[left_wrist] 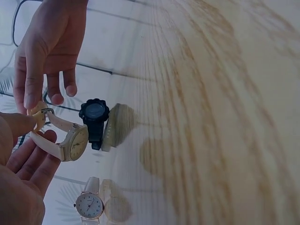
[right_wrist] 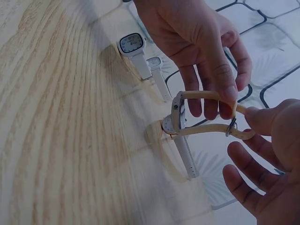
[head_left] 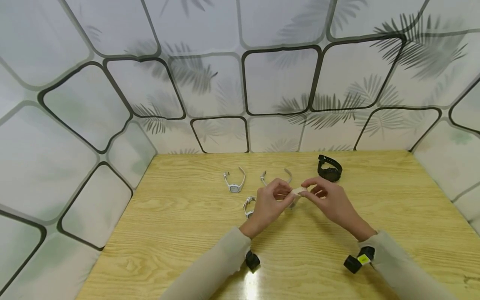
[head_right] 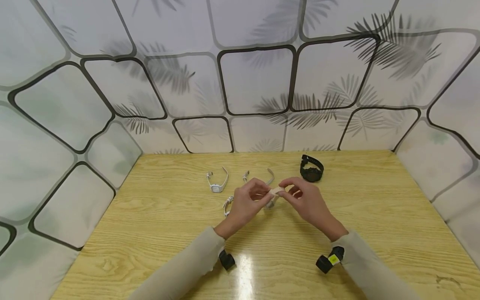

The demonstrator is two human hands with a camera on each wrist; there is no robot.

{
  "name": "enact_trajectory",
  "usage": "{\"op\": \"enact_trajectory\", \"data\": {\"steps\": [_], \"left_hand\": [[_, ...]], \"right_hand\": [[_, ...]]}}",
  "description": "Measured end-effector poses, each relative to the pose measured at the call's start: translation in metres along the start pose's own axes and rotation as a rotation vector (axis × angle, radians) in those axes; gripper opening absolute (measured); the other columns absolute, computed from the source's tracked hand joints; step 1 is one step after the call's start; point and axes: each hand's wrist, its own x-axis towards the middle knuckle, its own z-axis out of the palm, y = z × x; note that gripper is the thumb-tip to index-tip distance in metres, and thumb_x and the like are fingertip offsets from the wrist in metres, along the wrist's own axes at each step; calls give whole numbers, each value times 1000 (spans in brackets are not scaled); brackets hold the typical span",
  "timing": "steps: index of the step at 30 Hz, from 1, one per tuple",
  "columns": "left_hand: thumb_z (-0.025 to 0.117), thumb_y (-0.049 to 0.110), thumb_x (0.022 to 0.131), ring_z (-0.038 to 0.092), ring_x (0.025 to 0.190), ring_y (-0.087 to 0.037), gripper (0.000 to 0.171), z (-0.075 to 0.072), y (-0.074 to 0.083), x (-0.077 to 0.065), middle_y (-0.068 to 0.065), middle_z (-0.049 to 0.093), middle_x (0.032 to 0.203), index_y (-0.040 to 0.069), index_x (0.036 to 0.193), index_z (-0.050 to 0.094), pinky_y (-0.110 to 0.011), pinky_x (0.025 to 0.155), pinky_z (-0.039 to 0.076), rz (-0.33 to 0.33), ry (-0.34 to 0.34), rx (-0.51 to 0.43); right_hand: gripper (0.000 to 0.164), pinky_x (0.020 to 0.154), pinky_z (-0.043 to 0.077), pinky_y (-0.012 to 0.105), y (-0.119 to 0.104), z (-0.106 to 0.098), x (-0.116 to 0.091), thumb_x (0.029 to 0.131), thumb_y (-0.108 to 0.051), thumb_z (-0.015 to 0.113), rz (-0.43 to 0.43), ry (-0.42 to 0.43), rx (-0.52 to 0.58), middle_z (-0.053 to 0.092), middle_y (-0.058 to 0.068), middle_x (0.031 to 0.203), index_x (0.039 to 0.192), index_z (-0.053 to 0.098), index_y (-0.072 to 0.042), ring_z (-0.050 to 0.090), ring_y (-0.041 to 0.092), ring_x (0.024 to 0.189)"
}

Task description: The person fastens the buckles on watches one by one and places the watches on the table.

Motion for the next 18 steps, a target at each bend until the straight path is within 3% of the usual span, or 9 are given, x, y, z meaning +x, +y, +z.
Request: {"op": "enact_trajectory", "data": {"steps": [9,18], "left_hand": [[76,-2,91,75,89,-36,20,1,2,0,-21,75,100,-8,107,65,-40,76,63,21,8,-29],[75,5,94,76,91,-28,15,2,1,1,-14,75,101,1,106,66,-29,77,61,-12,-12,-30]], "right_hand": [[17,68,59,29,2,0,-3,96,-7,73,-25,19,16,73,-1,104,112,77,-12,68,13,81],[19,65,60,28,4,8,-1,92,-2,76,-91,30,21,72,-1,103,109,78,-12,67,11,79]]}}
